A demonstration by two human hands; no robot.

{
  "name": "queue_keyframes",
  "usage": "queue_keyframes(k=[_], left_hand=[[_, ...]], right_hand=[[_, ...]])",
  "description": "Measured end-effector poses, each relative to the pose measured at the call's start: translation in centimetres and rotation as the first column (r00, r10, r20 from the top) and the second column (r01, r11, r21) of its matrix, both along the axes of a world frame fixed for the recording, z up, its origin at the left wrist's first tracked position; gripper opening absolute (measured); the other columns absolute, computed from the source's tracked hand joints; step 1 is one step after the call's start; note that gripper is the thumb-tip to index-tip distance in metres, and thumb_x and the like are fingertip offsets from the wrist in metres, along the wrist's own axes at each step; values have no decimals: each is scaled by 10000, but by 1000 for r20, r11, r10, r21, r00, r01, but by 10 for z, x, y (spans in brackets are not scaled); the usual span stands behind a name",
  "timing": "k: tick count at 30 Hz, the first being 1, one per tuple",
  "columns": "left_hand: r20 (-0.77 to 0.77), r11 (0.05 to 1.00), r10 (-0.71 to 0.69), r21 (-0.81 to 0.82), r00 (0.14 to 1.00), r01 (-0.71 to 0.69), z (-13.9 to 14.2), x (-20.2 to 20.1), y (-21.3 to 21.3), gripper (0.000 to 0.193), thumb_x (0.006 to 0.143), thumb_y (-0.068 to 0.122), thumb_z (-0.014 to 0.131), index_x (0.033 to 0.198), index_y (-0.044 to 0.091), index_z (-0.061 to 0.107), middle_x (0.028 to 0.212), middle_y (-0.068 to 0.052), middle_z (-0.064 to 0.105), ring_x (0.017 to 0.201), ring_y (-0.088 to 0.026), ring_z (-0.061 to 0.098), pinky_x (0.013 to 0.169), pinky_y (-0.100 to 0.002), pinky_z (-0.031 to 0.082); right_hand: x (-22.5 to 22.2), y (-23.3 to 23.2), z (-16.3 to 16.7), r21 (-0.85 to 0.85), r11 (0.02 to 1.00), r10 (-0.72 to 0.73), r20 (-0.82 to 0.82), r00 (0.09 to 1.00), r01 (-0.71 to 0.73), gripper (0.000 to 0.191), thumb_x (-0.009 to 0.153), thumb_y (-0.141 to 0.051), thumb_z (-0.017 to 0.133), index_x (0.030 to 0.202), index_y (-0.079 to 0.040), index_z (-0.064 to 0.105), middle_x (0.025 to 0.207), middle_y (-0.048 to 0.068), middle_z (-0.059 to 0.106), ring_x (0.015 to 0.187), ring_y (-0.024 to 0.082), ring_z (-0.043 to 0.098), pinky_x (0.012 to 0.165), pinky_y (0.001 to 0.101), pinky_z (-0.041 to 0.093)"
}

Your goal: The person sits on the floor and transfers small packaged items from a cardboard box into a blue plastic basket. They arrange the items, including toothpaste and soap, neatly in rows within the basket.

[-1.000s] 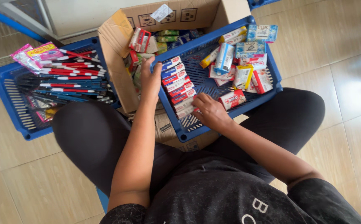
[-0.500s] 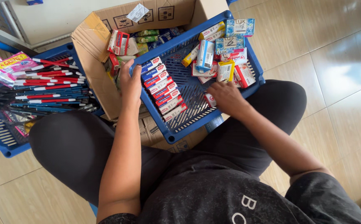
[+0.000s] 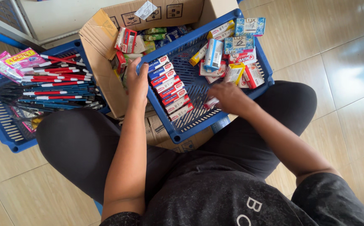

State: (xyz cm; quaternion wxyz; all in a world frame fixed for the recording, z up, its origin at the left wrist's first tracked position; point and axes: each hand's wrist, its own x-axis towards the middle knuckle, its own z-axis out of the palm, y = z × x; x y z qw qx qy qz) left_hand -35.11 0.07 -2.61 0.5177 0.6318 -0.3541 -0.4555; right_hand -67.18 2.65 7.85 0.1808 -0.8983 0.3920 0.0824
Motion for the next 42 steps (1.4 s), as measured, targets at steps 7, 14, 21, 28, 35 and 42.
queue_keyframes(k=[7, 14, 21, 28, 35, 42], left_hand=[[-18, 1000, 3, 28, 1000, -2, 3, -2, 1, 476, 1004, 240, 606, 1418, 9, 559, 1671, -260, 210, 1569, -315, 204, 1234, -386, 244], [-39, 1000, -5, -9, 999, 5, -3, 1, 0, 490, 1004, 208, 615, 1422, -39, 550, 1676, -263, 245, 1577, -313, 234, 1252, -373, 219], [-77, 1000, 8, 27, 997, -6, 1, -1, 0, 499, 996, 231, 618, 1420, -21, 545, 1668, -233, 272, 1563, -291, 260, 1239, -368, 244], [-54, 996, -5, 83, 999, 10, 11, 0, 1, 497, 1002, 238, 608, 1438, 11, 538, 1676, -212, 251, 1569, -275, 224, 1239, -375, 228], [-38, 995, 3, 99, 999, 1, 14, -2, 2, 498, 994, 243, 603, 1429, 8, 542, 1669, -207, 271, 1558, -272, 251, 1228, -373, 255], [-20, 999, -5, 42, 1000, 6, 4, 0, 0, 495, 995, 230, 605, 1421, -14, 551, 1674, -235, 253, 1570, -288, 234, 1240, -367, 230]], right_hand=[[57, 56, -9, -175, 956, 279, 298, 913, -235, 326, 823, -174, 734, 1133, -100, 665, 1122, 64, 654, 1112, 268, 620, 962, 449, 452], [78, 59, -19, -275, 942, 270, 280, 921, -193, 303, 867, -170, 709, 1166, -146, 661, 1194, 49, 593, 1161, 243, 548, 975, 412, 416], [75, 54, -17, -158, 982, 148, 270, 952, -107, 408, 776, -279, 804, 1109, -118, 630, 1182, 76, 581, 1153, 272, 539, 951, 426, 415], [67, 58, 1, -163, 981, 149, 293, 944, -104, 464, 742, -286, 829, 1130, -121, 633, 1211, 84, 579, 1177, 281, 531, 948, 438, 406], [23, 37, 11, -118, 979, -84, 509, 856, 167, 404, 786, -255, 809, 1137, -99, 684, 1215, 110, 621, 1200, 315, 563, 1015, 468, 441], [6, -14, -6, -314, 921, -166, 223, 961, 232, 337, 861, -194, 755, 1189, -134, 710, 1168, 55, 664, 1124, 270, 574, 944, 447, 427]])
